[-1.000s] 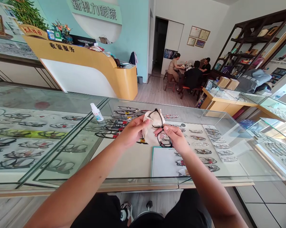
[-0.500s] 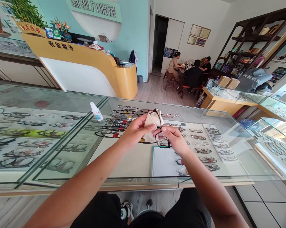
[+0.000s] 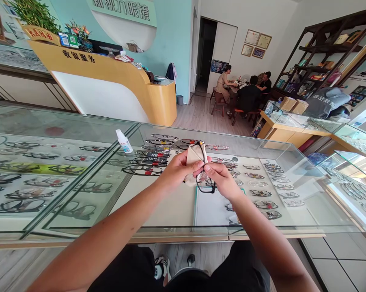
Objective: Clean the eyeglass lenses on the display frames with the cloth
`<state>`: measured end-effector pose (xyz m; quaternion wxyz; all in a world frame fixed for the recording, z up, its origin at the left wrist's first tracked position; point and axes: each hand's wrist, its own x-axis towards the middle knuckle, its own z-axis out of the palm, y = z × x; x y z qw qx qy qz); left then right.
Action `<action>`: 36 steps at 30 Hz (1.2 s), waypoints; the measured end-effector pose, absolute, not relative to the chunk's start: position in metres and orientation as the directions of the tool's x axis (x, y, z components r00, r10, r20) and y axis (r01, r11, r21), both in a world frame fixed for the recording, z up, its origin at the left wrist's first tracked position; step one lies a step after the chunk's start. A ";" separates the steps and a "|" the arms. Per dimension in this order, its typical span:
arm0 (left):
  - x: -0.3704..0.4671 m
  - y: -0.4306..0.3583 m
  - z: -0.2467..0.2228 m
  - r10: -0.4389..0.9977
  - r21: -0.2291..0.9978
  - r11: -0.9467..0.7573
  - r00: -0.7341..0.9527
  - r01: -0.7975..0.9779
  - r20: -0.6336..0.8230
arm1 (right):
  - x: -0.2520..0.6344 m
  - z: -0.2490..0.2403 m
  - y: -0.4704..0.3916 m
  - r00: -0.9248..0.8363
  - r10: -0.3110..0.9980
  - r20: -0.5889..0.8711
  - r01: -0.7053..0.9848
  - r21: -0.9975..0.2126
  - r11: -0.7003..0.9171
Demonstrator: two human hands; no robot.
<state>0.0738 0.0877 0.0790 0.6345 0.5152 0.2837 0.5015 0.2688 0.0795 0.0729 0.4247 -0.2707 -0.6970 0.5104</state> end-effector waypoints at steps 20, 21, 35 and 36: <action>0.077 0.084 0.082 0.960 0.944 -0.188 0.152 -0.273 0.235 | 0.259 0.076 0.071 -0.517 0.774 0.365 0.004 -0.904 0.428; 0.076 0.085 0.082 0.962 0.947 -0.194 0.138 -0.257 0.234 | 0.259 0.076 0.071 -0.516 0.775 0.365 0.011 -0.902 0.432; 0.055 0.099 0.084 0.912 0.954 -0.157 0.333 -0.256 0.239 | 0.269 0.081 0.076 -0.449 0.837 0.314 -0.077 -0.946 0.314; 0.056 0.097 0.087 0.896 0.951 -0.157 0.367 -0.265 0.250 | 0.268 0.081 0.076 -0.442 0.843 0.307 -0.081 -0.950 0.303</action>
